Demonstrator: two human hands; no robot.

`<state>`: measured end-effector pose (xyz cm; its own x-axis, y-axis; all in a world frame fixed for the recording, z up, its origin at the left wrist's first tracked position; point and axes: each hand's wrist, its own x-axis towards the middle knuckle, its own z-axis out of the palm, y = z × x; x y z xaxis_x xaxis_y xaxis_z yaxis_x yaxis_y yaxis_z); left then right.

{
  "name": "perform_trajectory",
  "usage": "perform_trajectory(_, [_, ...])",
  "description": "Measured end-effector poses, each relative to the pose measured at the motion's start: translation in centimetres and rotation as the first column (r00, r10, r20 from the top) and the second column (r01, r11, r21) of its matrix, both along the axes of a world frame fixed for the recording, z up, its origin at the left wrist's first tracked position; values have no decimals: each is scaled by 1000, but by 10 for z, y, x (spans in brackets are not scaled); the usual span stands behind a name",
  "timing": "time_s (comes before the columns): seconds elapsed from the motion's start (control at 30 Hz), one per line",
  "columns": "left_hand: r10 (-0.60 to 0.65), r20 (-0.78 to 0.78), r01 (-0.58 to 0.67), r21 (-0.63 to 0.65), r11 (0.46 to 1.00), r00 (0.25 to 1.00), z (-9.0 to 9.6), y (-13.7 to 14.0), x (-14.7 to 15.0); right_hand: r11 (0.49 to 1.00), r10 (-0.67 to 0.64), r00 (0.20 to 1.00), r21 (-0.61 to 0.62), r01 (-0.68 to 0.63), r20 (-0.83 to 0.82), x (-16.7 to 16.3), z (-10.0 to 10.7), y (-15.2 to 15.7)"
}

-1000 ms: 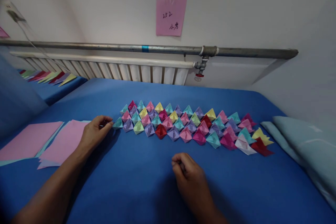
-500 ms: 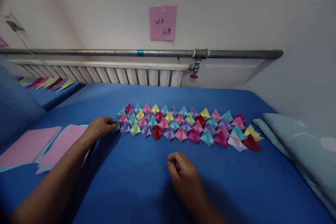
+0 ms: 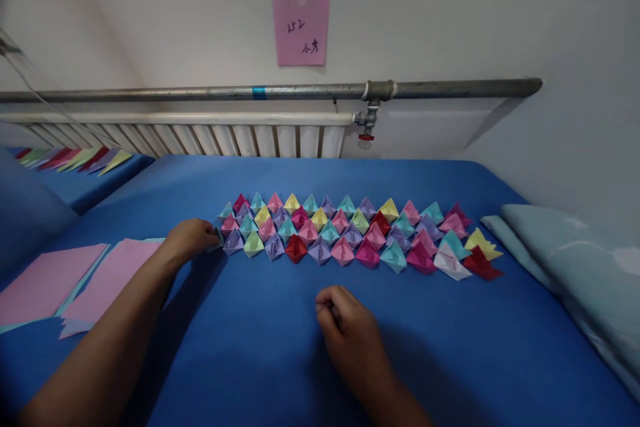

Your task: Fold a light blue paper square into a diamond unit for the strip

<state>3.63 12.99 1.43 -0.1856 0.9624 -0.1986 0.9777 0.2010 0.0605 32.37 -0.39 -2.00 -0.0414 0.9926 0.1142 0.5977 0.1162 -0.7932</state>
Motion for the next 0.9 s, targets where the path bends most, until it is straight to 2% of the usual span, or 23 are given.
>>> perform_trajectory(0.37, [-4, -67, 2, -25, 1000, 998, -3, 6, 6, 1000, 11, 1000, 6, -11, 9, 2, 1, -2])
perform_trajectory(0.57, [-5, -65, -3, -126, 992, 998, -3, 11, 5, 1000, 22, 1000, 4, -22, 15, 1, 0, -2])
perform_trajectory(0.7, [-6, -35, 0, -175, 985, 999, 1, 7, 7, 999, 4, 1000, 52, -4, 8, 0, -3, -1])
perform_trajectory(0.8, [-6, -6, 5, -144, 990, 1000, 9, 0, 8, 998, 8, 1000, 66, -7, -14, 1, -3, -1])
perform_trajectory(0.9, [-10, 27, 11, -43, 999, 1000, 24, -15, 4, 998, 27, 999, 53, -25, -32, 1, -2, -2])
